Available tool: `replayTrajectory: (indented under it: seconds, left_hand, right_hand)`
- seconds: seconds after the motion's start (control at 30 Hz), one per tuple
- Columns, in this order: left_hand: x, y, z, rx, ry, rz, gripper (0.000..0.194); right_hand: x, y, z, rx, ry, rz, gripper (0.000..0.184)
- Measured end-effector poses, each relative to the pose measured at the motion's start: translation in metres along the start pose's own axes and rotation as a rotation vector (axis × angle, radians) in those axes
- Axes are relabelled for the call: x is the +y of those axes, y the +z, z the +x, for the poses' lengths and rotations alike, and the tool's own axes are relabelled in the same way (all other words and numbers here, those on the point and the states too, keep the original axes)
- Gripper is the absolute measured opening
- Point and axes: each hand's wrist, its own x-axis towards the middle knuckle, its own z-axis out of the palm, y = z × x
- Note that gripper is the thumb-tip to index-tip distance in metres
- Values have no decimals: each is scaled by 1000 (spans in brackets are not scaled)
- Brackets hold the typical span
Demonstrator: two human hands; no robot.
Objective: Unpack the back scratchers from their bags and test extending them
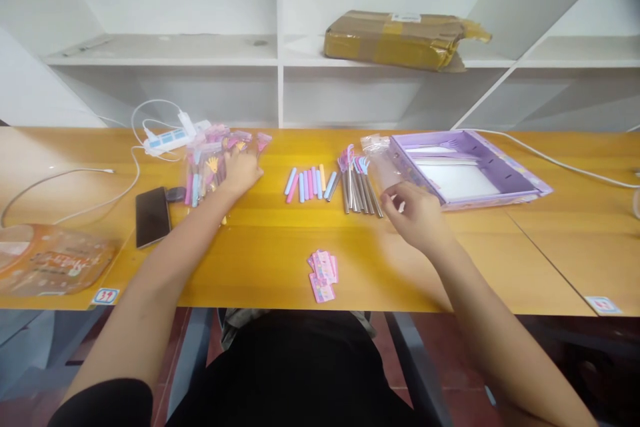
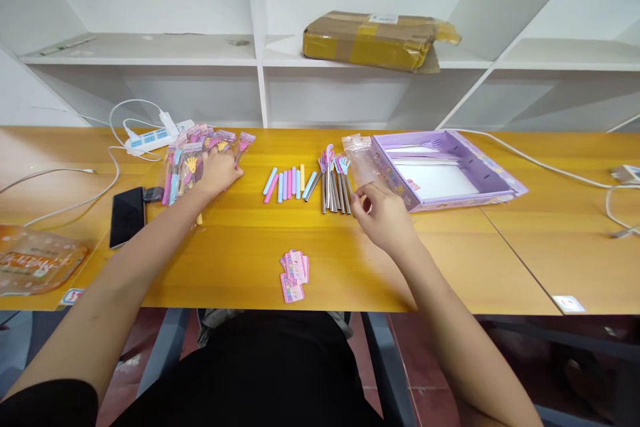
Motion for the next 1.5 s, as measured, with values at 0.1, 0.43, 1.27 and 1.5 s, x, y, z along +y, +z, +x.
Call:
replayTrajectory:
  seconds: [0.1,0.43,1.27,1.5]
  left_hand:
    - [13,-9,-21,-33,48,-36,40]
    - [35,-7,-236,-77,590,70,50]
    - [57,15,-249,303,636,-332,16]
    - [58,17,-250,335,644,-367,10]
  right_hand:
    - [-12,-9,-26,15,100,136,20]
    - [-73,41,-80,-181,441,973,53]
    - [-105,77,-119,-20,-167,594,27]
    - [-117,62,-113,39,-296,453,75]
